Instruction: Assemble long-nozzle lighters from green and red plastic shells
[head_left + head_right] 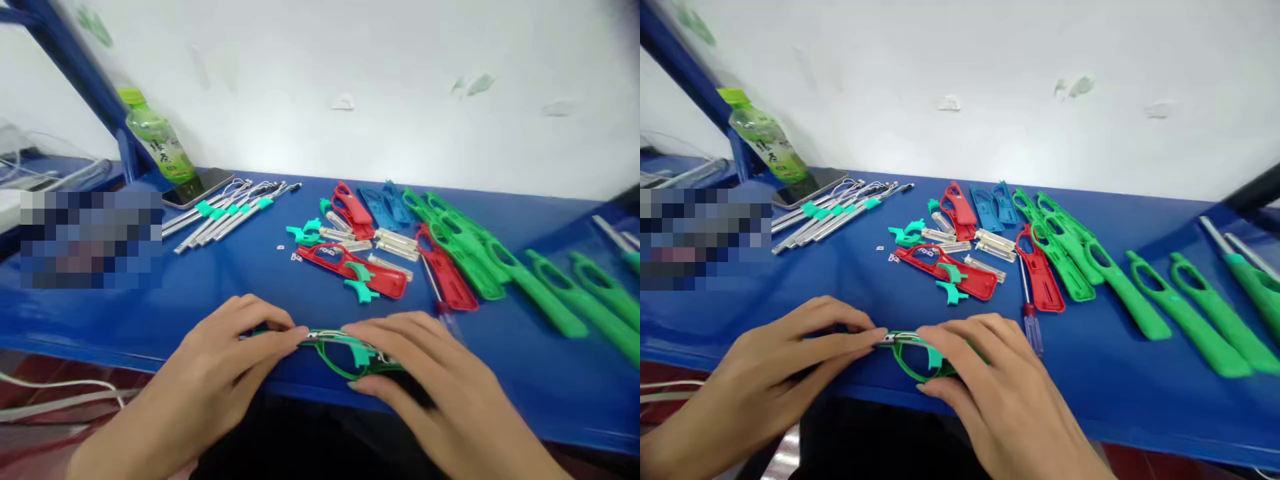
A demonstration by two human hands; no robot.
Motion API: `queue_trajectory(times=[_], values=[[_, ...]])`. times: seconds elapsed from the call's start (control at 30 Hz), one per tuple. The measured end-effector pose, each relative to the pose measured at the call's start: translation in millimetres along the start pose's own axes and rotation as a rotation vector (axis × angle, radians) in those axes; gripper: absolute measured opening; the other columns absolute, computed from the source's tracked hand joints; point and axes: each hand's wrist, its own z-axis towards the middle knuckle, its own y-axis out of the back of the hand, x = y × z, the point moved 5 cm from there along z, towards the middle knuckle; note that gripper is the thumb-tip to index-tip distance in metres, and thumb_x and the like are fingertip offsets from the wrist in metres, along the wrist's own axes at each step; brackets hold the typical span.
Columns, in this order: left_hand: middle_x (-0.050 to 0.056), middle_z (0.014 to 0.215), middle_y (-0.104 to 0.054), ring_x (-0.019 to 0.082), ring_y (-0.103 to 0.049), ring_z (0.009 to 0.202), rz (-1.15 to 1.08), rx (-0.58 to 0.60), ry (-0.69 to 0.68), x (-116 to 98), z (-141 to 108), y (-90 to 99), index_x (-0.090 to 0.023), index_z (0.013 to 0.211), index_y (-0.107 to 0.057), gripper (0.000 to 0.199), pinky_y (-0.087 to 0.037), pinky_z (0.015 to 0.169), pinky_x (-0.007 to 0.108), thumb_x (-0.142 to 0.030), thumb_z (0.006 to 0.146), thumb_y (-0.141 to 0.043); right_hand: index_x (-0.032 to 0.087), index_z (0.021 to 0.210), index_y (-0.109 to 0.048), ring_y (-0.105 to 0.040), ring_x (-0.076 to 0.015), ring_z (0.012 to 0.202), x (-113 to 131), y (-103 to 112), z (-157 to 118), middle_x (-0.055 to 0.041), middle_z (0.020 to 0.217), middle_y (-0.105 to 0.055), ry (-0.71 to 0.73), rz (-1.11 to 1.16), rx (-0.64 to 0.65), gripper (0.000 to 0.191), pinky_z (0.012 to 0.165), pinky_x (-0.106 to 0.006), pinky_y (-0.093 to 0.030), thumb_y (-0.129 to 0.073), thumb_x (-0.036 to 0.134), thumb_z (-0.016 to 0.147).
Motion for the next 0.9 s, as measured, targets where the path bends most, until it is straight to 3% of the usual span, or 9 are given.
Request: queue_trajectory(times=[0.17,0.37,0.63,0.9], values=[[-0.002,0.121,-0.07,0.012,-0.065,0.11,-0.003,0.037,0.034,5.5,1.8,-1.1,-0.031,0.131,-0.07,0.046,-0.046,0.099,0.025,0.004,0.108,-0.052,0.04,0.139,-0.064,-0.076,-0.016,0.11,5.0,0.8,4.8,0.0082,0.121,-0.081,-0.012,0.014,-0.067,0.024,0.099,-0.026,-0.06,-0.06,0.045,0.116],[-0.002,0.119,-0.069,0.012,-0.065,0.106,0.001,0.031,-0.003,2.6,2.9,1.9,-0.03,0.13,-0.069,0.046,-0.046,0.1,0.027,0.005,0.106,-0.05,0.04,0.137,-0.065,-0.077,-0.0155,0.106,6.0,2.0,5.6,0.0083,0.116,-0.082,-0.036,0.038,-0.076,0.022,0.095,-0.024,-0.062,-0.063,0.043,0.115],[0.001,0.12,-0.07,0.017,-0.063,0.11,0.011,-0.002,0.061,-1.4,3.6,1.3,-0.03,0.125,-0.07,0.03,-0.051,0.097,0.029,-0.008,0.111,-0.055,0.033,0.144,-0.066,-0.078,-0.018,0.114,4.6,0.2,2.1,0.0028,0.126,-0.082,-0.038,-0.009,-0.118,0.033,0.101,-0.028,-0.064,-0.064,0.047,0.114],[0.003,0.109,-0.071,0.02,-0.064,0.098,0.106,-0.089,0.09,-11.0,18.1,0.8,-0.025,0.111,-0.073,0.019,-0.05,0.091,0.038,-0.017,0.113,-0.056,0.036,0.138,-0.07,-0.081,-0.0174,0.111,7.7,3.4,2.2,0.0039,0.128,-0.082,-0.033,-0.02,-0.195,0.031,0.093,-0.029,-0.066,-0.057,0.055,0.116]])
